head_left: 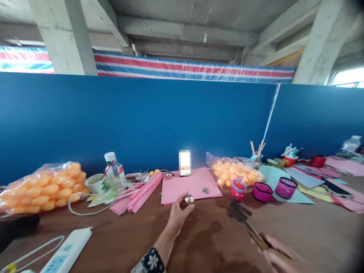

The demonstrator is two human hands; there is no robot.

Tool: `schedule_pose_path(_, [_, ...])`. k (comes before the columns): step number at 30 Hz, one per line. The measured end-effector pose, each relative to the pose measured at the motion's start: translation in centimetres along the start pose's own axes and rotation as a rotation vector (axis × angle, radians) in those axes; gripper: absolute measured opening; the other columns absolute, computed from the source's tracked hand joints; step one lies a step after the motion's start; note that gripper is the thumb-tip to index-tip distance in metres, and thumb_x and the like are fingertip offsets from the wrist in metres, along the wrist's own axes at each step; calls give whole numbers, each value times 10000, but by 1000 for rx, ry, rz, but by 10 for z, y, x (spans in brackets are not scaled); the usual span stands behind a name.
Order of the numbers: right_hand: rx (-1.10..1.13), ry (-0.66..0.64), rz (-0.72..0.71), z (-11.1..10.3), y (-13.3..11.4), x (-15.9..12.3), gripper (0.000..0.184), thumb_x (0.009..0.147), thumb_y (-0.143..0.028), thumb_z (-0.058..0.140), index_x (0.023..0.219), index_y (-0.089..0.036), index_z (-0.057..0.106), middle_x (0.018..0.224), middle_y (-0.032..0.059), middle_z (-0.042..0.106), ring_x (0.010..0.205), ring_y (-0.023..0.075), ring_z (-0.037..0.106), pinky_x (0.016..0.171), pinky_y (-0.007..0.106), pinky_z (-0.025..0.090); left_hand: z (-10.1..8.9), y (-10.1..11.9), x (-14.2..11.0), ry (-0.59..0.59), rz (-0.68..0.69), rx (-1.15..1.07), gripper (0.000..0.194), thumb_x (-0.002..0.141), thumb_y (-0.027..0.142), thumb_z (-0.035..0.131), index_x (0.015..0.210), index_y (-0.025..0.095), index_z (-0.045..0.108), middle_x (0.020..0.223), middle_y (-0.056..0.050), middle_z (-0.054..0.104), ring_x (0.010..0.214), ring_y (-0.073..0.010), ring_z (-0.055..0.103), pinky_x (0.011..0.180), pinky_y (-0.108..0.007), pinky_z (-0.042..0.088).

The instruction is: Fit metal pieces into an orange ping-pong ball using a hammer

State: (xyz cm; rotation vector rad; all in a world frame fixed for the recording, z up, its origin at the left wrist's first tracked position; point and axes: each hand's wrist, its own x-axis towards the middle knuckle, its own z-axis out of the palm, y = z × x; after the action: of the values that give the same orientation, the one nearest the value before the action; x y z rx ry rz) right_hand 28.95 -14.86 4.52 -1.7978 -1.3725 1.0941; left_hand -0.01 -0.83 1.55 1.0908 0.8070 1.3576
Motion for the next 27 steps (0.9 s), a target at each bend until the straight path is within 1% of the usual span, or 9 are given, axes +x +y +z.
schedule_pose_path(1, [114, -74, 9, 10, -20, -6, 362, 731, -391, 430, 1021, -228, 574, 910, 91, 644, 689, 176, 627, 534, 230, 476, 0, 0, 0, -8, 2, 2, 541, 600, 207, 697, 1116, 174, 537, 845, -37, 625, 709, -117, 565, 671, -244, 469])
schedule_pose_path(3, [244, -121, 31, 27, -52, -12, 312, 756, -418, 432, 952, -216, 568, 786, 57, 617, 596, 129, 588, 482, 197, 436, -1, -1, 0, -24, 4, 20, 532, 610, 204, 689, 1117, 169, 532, 840, -34, 621, 703, -113, 563, 675, -245, 467])
schedule_pose_path(5, [218, -169, -17, 38, -71, -11, 305, 765, -469, 451, 869, -195, 536, 655, -2, 541, 481, 87, 499, 416, 176, 376, 0, -1, 0, -33, 8, 52, 520, 606, 200, 689, 1102, 164, 538, 811, -25, 619, 666, -105, 556, 649, -236, 467])
schedule_pose_path(7, [94, -198, -135, 45, -81, -6, 328, 785, -497, 435, 850, -183, 505, 576, -44, 465, 438, 68, 430, 408, 173, 351, 1, 0, 1, -33, -3, 79, 509, 591, 203, 699, 1077, 158, 553, 787, -18, 618, 633, -100, 550, 614, -226, 465])
schedule_pose_path(9, [-47, -167, -253, 51, -86, 1, 316, 811, -487, 413, 849, -182, 485, 555, -57, 438, 451, 67, 419, 438, 176, 355, 2, 0, 1, -33, -19, 80, 511, 581, 213, 706, 1067, 156, 559, 776, -15, 617, 615, -97, 544, 597, -222, 461])
schedule_pose_path(13, [-129, -150, -352, 66, -91, 11, 297, 843, -470, 366, 812, -186, 449, 625, -43, 459, 497, 71, 441, 467, 181, 366, 3, 0, 1, -32, -19, 48, 481, 571, 219, 715, 1029, 150, 585, 742, -7, 612, 609, -92, 536, 601, -217, 452])
schedule_pose_path(19, [-125, -190, -359, 80, -93, 23, 299, 845, -471, 359, 793, -185, 431, 623, -42, 448, 484, 72, 427, 434, 180, 338, 4, 0, 1, -68, -12, 22, 360, 559, 230, 726, 892, 125, 636, 657, 1, 597, 560, -86, 517, 567, -213, 439])
schedule_pose_path(24, [-95, -109, -404, 79, -96, 26, 320, 846, -484, 347, 802, -181, 439, 603, -41, 440, 502, 81, 439, 472, 191, 367, 5, 3, 1, -42, -34, -18, 363, 551, 263, 731, 869, 112, 643, 666, -22, 612, 563, -97, 527, 536, -210, 431])
schedule_pose_path(27, [-76, -164, -371, 81, -94, 28, 323, 845, -489, 347, 780, -183, 428, 584, -49, 431, 468, 74, 419, 440, 186, 353, 6, 3, 1, -39, -23, -10, 346, 515, 243, 751, 820, 115, 651, 645, -10, 605, 545, -90, 512, 525, -205, 422])
